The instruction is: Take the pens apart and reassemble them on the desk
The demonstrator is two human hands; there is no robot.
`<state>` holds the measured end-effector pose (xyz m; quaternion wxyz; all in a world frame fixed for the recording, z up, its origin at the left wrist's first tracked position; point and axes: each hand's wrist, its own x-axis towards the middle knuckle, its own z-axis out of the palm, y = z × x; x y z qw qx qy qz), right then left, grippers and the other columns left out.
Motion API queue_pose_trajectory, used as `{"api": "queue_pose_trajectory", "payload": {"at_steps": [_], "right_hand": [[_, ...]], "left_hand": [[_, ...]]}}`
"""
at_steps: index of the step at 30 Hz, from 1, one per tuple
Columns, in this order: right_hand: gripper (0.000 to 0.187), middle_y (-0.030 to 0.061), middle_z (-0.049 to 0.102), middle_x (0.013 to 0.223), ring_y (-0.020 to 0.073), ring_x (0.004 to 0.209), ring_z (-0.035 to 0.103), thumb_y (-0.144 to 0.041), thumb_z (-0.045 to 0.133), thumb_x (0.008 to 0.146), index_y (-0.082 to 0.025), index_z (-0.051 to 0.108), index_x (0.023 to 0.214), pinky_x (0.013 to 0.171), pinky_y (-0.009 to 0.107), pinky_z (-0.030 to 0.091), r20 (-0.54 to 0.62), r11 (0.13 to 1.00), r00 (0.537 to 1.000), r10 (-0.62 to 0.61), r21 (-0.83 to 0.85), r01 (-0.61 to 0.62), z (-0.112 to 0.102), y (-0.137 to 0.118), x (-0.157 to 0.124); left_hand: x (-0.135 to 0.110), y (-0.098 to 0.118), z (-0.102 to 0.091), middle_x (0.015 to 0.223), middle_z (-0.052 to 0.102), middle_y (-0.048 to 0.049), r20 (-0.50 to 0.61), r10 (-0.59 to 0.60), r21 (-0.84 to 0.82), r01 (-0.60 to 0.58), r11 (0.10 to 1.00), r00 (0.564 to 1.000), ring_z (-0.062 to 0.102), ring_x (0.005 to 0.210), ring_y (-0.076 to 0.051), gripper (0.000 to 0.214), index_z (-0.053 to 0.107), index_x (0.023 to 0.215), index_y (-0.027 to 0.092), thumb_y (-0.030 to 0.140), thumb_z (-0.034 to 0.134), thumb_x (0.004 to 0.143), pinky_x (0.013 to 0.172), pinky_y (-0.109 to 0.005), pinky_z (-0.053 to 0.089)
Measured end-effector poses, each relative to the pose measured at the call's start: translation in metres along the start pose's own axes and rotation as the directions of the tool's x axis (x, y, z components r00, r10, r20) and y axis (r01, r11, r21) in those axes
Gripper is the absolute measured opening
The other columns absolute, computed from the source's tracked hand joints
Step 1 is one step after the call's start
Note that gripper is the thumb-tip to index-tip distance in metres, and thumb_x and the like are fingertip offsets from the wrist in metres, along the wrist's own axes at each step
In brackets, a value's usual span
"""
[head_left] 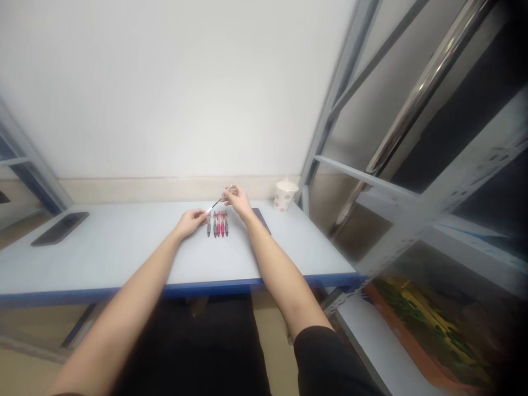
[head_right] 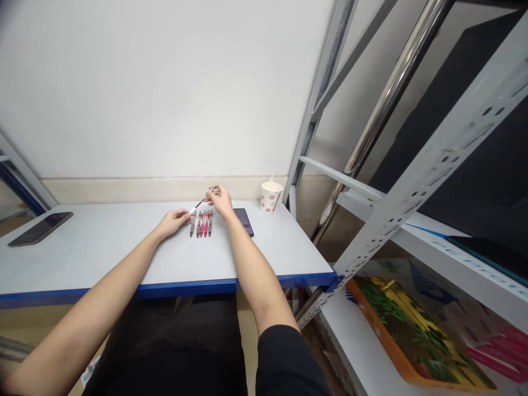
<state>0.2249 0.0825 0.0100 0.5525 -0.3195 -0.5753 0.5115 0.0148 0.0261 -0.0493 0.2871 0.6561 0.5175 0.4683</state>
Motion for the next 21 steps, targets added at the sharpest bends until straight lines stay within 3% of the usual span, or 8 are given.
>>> {"api": "queue_pose_trajectory", "payload": {"at_steps": [12,21], "right_hand": [[0.023,-0.0006,0.072,0.084,0.0138,0.075,0.076,-0.029,0.079,0.088,-0.021,0.062,0.102,0.066,0.021,0.054,0.09,0.996,0.994,0.07,0.048,-0.075,0.0,0.007,-0.003],[0.017,0.0013,0.072,0.081,0.0147,0.075,0.073,-0.019,0.082,0.082,-0.019,0.07,0.095,0.064,0.022,0.055,0.203,0.99,0.972,0.122,0.039,-0.133,0.007,0.005,-0.016]], "left_hand": [[0.001,-0.001,0.001,0.075,0.074,-0.0061,0.021,0.006,-0.047,-0.005,0.999,1.0,0.065,0.069,-0.021,0.061,0.077,0.093,0.016,0.074,0.075,0.074,0.069,-0.032,0.049],[0.0,0.001,0.003,0.072,0.073,-0.0066,0.018,0.012,-0.062,-0.011,0.998,1.0,0.063,0.061,-0.019,0.063,0.076,0.093,0.016,0.076,0.073,0.074,0.065,-0.032,0.05]]}}
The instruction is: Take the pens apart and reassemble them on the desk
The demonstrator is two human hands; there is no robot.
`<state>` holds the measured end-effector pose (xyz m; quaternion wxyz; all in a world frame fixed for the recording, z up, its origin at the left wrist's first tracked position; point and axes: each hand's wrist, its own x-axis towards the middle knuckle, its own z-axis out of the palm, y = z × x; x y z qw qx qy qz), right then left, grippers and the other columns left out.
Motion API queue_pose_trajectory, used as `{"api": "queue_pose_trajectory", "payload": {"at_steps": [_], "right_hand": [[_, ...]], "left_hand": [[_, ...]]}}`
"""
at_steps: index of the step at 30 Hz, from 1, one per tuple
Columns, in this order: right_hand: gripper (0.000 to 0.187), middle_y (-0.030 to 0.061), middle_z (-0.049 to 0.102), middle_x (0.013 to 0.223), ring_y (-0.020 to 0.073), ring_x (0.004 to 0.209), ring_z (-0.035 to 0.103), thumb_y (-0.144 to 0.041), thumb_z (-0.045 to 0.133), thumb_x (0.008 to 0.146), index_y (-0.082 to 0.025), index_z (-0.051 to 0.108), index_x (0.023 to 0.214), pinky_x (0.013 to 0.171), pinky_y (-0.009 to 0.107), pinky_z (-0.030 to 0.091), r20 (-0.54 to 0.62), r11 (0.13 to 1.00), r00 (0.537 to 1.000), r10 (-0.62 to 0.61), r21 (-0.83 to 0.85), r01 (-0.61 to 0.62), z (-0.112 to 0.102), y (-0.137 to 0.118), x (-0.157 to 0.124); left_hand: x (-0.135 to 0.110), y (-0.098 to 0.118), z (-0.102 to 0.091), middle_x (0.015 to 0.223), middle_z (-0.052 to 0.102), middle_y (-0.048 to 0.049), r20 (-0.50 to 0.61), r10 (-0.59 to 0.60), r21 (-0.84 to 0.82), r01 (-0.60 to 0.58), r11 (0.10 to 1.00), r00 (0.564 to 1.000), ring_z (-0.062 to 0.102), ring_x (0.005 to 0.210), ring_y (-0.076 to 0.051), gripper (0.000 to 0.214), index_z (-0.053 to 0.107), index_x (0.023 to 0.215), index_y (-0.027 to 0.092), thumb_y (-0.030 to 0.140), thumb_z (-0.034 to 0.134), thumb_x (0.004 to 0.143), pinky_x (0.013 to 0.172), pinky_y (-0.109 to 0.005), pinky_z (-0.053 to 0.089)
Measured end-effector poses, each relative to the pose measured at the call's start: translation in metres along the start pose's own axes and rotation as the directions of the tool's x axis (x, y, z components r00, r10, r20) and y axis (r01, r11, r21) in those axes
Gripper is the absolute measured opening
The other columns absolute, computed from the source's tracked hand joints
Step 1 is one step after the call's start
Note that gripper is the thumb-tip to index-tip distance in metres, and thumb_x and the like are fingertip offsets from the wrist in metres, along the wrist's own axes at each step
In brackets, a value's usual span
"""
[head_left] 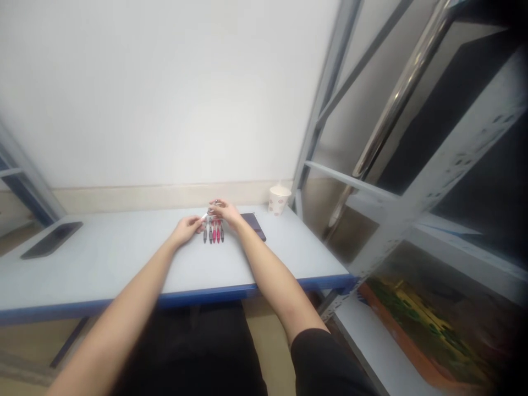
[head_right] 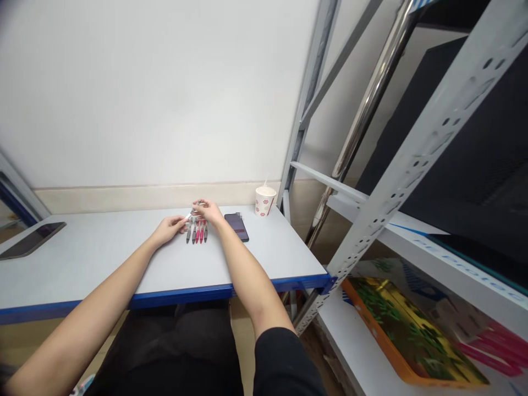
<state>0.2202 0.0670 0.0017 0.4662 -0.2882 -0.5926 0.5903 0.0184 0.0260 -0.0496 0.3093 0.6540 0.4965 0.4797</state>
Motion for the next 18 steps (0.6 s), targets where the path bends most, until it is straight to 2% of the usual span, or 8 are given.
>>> {"api": "queue_pose_trajectory", "payload": {"at_steps": [7,13,18], "right_hand": [[0.019,-0.0001,0.071,0.082,0.0136,0.079,0.071,-0.019,0.081,0.083,-0.019,0.068,0.097,0.068,0.022,0.055,-0.005,0.999,1.0,0.001,0.046,0.0,0.006,0.003,0.001],[0.018,-0.0006,0.069,0.082,0.0134,0.076,0.071,-0.016,0.079,0.083,-0.019,0.067,0.097,0.064,0.021,0.056,-0.001,0.996,1.0,0.03,0.083,-0.03,0.011,0.006,0.0],[0.02,-0.0003,0.071,0.085,0.0126,0.074,0.071,-0.015,0.08,0.083,-0.019,0.068,0.098,0.064,0.021,0.056,0.009,0.996,0.999,0.041,0.079,-0.042,0.011,0.003,-0.002]], "left_hand": [[-0.001,0.005,-0.003,0.073,0.074,-0.0076,0.004,-0.005,-0.006,0.005,1.0,1.0,0.063,0.062,-0.019,0.064,0.075,0.091,0.016,0.078,0.071,0.075,0.064,-0.031,0.048],[-0.002,0.009,-0.004,0.074,0.074,-0.0089,0.026,0.019,-0.038,-0.018,0.999,0.999,0.063,0.061,-0.019,0.065,0.075,0.088,0.016,0.08,0.068,0.077,0.064,-0.033,0.05],[-0.002,0.008,-0.002,0.072,0.073,-0.0071,-0.014,0.042,-0.049,-0.042,0.998,0.999,0.062,0.062,-0.018,0.066,0.074,0.088,0.016,0.081,0.073,0.073,0.069,-0.035,0.053]]}}
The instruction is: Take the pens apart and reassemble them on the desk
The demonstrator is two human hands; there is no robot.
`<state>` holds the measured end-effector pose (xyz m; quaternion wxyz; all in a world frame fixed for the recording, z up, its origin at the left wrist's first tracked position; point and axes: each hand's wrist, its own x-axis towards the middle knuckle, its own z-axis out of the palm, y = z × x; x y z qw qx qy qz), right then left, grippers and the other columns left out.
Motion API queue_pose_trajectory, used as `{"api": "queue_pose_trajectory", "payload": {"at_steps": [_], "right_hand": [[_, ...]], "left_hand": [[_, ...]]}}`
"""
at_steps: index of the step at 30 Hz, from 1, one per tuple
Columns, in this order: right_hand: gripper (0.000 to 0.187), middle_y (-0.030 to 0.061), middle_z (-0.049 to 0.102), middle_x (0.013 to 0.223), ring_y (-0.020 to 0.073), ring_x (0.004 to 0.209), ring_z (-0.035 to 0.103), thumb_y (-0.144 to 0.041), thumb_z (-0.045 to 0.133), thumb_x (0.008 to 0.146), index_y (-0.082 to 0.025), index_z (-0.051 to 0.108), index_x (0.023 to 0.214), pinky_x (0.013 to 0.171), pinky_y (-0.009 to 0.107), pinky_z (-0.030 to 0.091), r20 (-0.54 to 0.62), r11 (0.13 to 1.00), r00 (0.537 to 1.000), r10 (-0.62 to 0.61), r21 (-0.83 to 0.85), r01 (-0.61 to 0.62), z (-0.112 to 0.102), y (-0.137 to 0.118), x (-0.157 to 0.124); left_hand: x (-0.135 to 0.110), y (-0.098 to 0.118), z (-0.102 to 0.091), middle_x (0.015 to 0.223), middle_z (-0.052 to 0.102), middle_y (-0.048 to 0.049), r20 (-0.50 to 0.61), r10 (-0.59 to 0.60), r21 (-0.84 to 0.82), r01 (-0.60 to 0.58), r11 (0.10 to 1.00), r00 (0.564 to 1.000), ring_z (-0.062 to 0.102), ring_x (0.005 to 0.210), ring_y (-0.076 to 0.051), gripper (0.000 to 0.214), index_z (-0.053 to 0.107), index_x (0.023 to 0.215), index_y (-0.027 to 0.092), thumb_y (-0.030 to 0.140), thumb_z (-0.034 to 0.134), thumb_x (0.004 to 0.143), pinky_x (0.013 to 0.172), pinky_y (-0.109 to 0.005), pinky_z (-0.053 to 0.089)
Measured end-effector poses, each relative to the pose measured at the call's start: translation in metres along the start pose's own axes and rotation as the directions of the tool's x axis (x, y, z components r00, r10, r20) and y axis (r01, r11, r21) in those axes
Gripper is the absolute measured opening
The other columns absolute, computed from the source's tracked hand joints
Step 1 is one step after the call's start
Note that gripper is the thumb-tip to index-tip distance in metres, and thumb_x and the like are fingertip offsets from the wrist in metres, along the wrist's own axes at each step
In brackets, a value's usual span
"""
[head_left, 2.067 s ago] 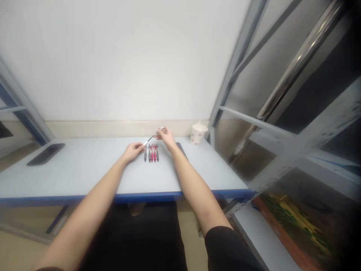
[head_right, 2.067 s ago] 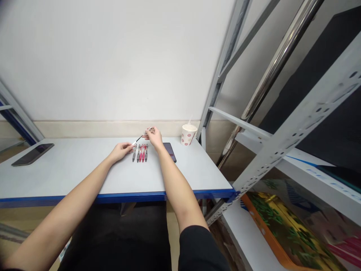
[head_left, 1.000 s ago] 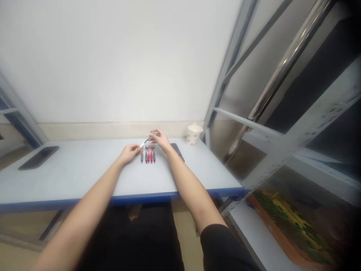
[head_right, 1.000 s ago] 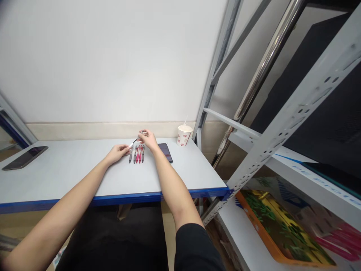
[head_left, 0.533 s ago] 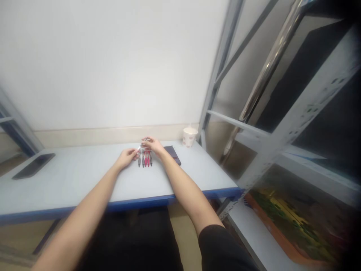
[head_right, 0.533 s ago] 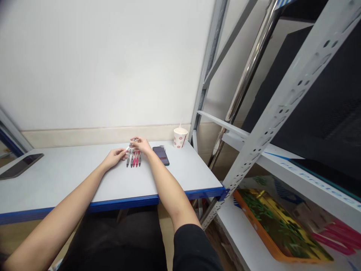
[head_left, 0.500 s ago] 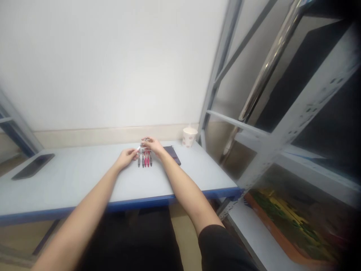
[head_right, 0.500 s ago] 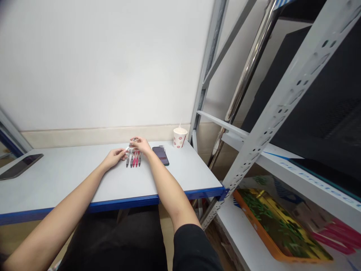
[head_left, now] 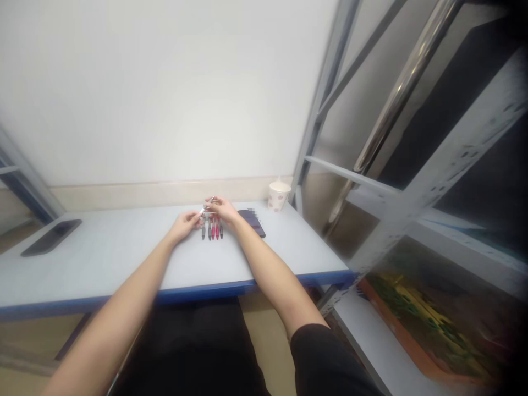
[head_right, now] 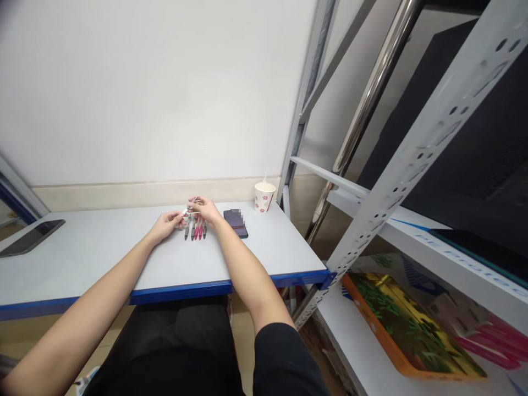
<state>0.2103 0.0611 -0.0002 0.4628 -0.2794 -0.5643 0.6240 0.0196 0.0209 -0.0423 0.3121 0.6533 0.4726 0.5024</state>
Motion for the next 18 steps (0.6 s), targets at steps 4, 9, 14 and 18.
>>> {"api": "queue_pose_trajectory", "payload": {"at_steps": [4,9,14,18], "right_hand": [[0.016,-0.0001,0.07,0.083,0.0126,0.075,0.072,-0.013,0.078,0.085,-0.018,0.068,0.096,0.062,0.02,0.055,0.004,1.0,1.0,0.002,-0.02,-0.002,0.0005,-0.0027,-0.0016],[0.015,-0.0007,0.069,0.08,0.0121,0.071,0.07,-0.013,0.077,0.085,-0.017,0.067,0.096,0.059,0.02,0.053,0.007,0.999,1.0,-0.002,-0.043,0.002,0.0013,-0.0043,-0.0022],[0.016,-0.0023,0.067,0.077,0.012,0.069,0.07,-0.016,0.081,0.083,-0.018,0.068,0.093,0.057,0.019,0.052,0.016,0.998,1.0,-0.007,-0.068,0.008,0.0016,-0.0042,-0.0016],[0.018,-0.0031,0.066,0.075,0.0125,0.068,0.07,-0.019,0.083,0.081,-0.019,0.068,0.092,0.055,0.019,0.05,0.013,0.996,1.0,-0.011,-0.091,0.012,0.0013,-0.0021,0.0005]], "left_hand": [[-0.0012,0.001,0.0012,0.072,0.073,-0.0063,-0.046,0.018,0.001,-0.018,1.0,0.999,0.067,0.068,-0.02,0.07,0.074,0.097,0.015,0.08,0.074,0.072,0.074,-0.036,0.056],[-0.0013,0.0013,0.0015,0.073,0.074,-0.0064,-0.055,0.047,0.021,-0.046,0.999,0.997,0.07,0.072,-0.023,0.071,0.073,0.105,0.014,0.077,0.076,0.072,0.078,-0.037,0.057],[-0.0007,-0.0003,0.0029,0.078,0.075,-0.0067,-0.058,0.073,0.036,-0.071,0.997,0.996,0.073,0.077,-0.024,0.068,0.073,0.111,0.015,0.073,0.075,0.076,0.08,-0.038,0.057],[-0.0004,-0.0009,0.0033,0.078,0.076,-0.0068,-0.069,0.083,0.055,-0.08,0.995,0.994,0.072,0.076,-0.024,0.066,0.073,0.112,0.015,0.072,0.074,0.077,0.078,-0.037,0.057]]}}
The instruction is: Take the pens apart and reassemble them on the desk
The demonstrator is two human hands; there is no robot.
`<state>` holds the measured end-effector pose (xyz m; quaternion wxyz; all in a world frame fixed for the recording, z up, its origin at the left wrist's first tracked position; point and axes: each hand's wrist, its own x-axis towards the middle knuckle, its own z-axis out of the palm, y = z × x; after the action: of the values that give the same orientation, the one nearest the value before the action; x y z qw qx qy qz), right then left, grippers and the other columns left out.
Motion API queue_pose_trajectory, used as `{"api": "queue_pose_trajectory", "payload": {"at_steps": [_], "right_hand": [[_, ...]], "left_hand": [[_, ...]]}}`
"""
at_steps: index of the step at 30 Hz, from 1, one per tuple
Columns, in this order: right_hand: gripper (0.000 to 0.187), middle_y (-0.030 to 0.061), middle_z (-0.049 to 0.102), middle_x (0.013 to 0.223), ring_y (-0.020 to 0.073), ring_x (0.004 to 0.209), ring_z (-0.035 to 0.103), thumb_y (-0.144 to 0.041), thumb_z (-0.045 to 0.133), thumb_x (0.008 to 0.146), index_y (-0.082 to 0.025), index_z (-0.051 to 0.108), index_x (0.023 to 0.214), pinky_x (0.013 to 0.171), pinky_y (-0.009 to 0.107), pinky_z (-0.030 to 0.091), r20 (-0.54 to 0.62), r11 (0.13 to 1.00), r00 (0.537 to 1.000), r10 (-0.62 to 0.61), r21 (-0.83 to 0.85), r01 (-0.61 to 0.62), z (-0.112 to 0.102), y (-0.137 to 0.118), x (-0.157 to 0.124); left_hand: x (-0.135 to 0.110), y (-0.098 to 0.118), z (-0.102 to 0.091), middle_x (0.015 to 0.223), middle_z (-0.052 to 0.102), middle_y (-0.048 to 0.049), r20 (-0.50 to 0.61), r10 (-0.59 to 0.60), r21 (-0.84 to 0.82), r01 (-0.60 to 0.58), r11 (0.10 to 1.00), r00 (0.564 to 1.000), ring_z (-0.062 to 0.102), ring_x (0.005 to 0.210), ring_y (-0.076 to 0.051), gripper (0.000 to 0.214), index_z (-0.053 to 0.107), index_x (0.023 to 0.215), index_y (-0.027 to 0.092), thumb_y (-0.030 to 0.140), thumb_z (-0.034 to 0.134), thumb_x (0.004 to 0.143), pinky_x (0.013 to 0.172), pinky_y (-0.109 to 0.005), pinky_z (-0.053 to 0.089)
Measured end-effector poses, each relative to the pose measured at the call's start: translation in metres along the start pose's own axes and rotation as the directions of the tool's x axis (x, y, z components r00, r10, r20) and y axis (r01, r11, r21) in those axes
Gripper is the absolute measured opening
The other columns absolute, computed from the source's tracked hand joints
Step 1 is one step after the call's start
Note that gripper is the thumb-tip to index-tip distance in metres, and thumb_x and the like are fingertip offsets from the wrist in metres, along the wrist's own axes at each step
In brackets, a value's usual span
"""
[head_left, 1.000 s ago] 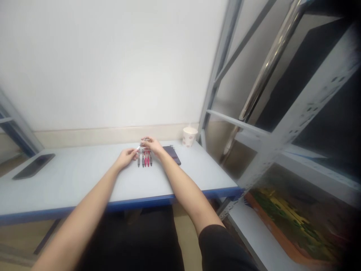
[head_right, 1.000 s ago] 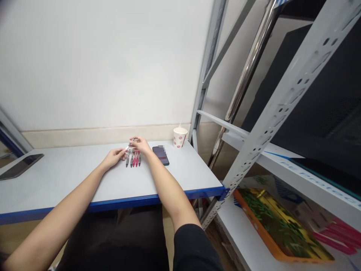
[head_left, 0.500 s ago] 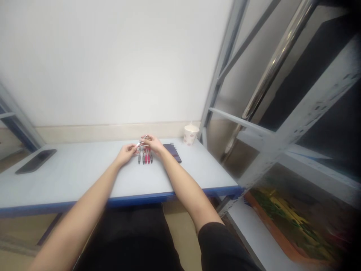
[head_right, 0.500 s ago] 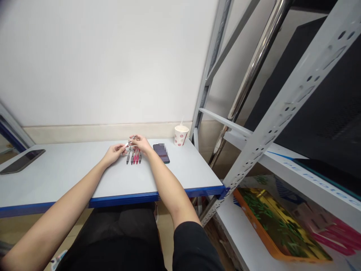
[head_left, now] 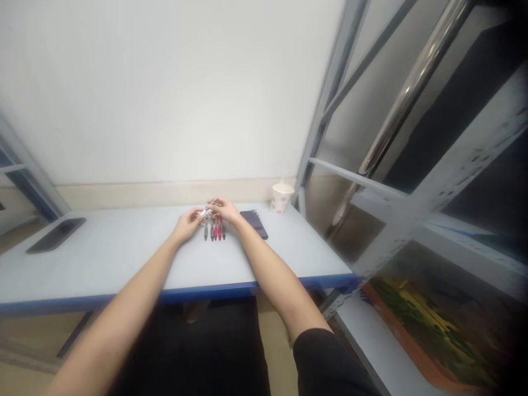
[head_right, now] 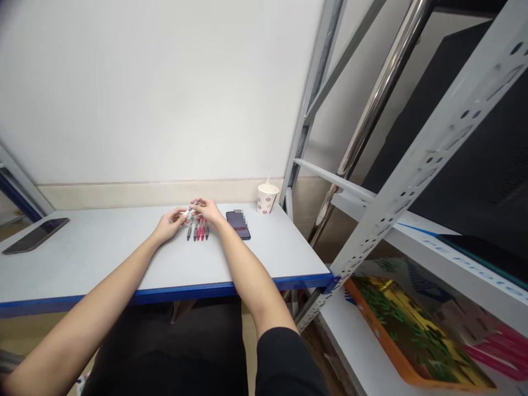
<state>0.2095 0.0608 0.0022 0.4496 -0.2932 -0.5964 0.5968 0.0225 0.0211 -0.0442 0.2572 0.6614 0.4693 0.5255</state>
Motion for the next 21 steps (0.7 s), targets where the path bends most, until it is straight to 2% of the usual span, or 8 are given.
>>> {"api": "queue_pose_trajectory", "payload": {"at_steps": [15,21], "right_hand": [[0.013,-0.0039,0.063,0.07,0.012,0.061,0.065,-0.017,0.077,0.082,-0.018,0.067,0.089,0.052,0.02,0.05,-0.028,0.994,0.997,-0.078,-0.08,0.076,0.0051,0.0039,0.0044],[0.013,-0.0041,0.063,0.068,0.0122,0.056,0.062,-0.022,0.077,0.081,-0.019,0.067,0.087,0.045,0.019,0.042,-0.052,0.987,0.993,-0.102,-0.129,0.095,0.0058,0.0049,0.0068]], "left_hand": [[-0.002,0.0046,-0.0008,0.084,0.079,-0.0101,-0.024,0.028,0.028,-0.027,0.999,0.999,0.075,0.081,-0.026,0.065,0.075,0.115,0.014,0.068,0.076,0.078,0.079,-0.037,0.058],[-0.002,0.0053,-0.0012,0.091,0.08,-0.0114,-0.035,0.026,0.026,-0.025,0.999,0.999,0.074,0.078,-0.025,0.065,0.075,0.117,0.014,0.065,0.077,0.078,0.078,-0.038,0.06]]}}
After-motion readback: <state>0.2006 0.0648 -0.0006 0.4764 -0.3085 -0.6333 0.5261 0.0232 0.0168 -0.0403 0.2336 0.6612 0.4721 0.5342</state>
